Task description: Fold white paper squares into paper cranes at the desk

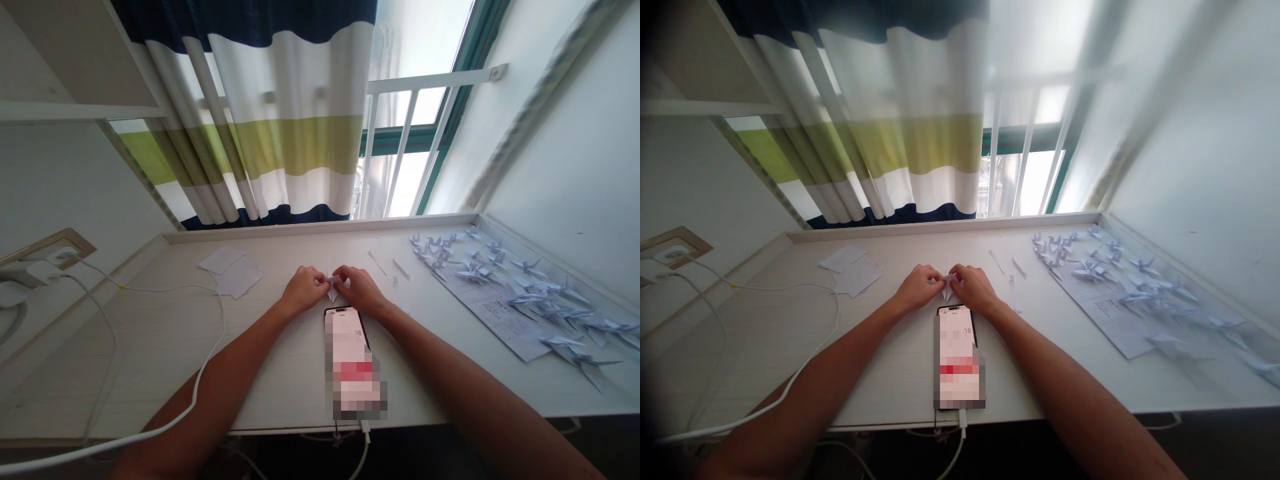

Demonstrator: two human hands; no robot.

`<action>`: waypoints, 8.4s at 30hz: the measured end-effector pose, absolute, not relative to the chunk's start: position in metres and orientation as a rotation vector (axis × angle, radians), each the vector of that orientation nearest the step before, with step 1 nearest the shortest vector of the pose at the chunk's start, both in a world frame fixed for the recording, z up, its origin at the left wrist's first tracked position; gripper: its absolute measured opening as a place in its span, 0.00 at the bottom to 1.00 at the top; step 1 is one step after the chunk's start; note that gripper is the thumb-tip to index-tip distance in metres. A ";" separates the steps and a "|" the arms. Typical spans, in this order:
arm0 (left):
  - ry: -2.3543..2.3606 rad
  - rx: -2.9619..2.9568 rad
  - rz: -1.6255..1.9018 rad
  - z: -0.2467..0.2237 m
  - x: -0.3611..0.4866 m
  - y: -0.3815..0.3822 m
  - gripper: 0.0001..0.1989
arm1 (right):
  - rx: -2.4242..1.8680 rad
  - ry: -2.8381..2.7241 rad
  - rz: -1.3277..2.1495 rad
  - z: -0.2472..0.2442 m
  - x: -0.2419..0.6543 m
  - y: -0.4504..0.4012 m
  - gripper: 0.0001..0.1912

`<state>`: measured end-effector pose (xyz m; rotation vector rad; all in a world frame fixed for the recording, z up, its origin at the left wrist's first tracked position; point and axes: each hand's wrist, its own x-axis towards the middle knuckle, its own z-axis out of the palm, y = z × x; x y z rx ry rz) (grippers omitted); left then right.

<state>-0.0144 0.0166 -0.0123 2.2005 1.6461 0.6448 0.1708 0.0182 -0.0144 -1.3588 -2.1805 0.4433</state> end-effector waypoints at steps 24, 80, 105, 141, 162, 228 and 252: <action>1.588 2.182 0.610 -0.004 -0.016 0.011 0.08 | -1.431 -2.061 0.645 -0.010 0.169 0.014 0.08; 1.430 2.108 0.489 0.018 -0.013 0.041 0.08 | -1.002 -2.587 0.074 0.006 0.199 0.006 0.11; 1.052 2.357 0.952 -0.025 -0.053 0.028 0.09 | -1.016 -2.505 0.214 -0.005 0.202 0.022 0.10; 1.019 2.506 0.889 -0.024 -0.054 0.027 0.06 | -0.995 -2.554 0.188 -0.007 0.201 0.026 0.10; 1.106 2.625 0.638 -0.018 -0.060 0.023 0.11 | -1.044 -2.533 0.282 -0.011 0.201 0.027 0.10; 0.927 1.457 1.138 -0.014 -0.025 0.014 0.25 | -0.856 -1.619 1.402 -0.001 0.181 0.013 0.19; 0.913 1.526 0.940 -0.002 -0.006 -0.012 0.23 | -0.903 -1.697 1.086 0.012 0.176 0.000 0.15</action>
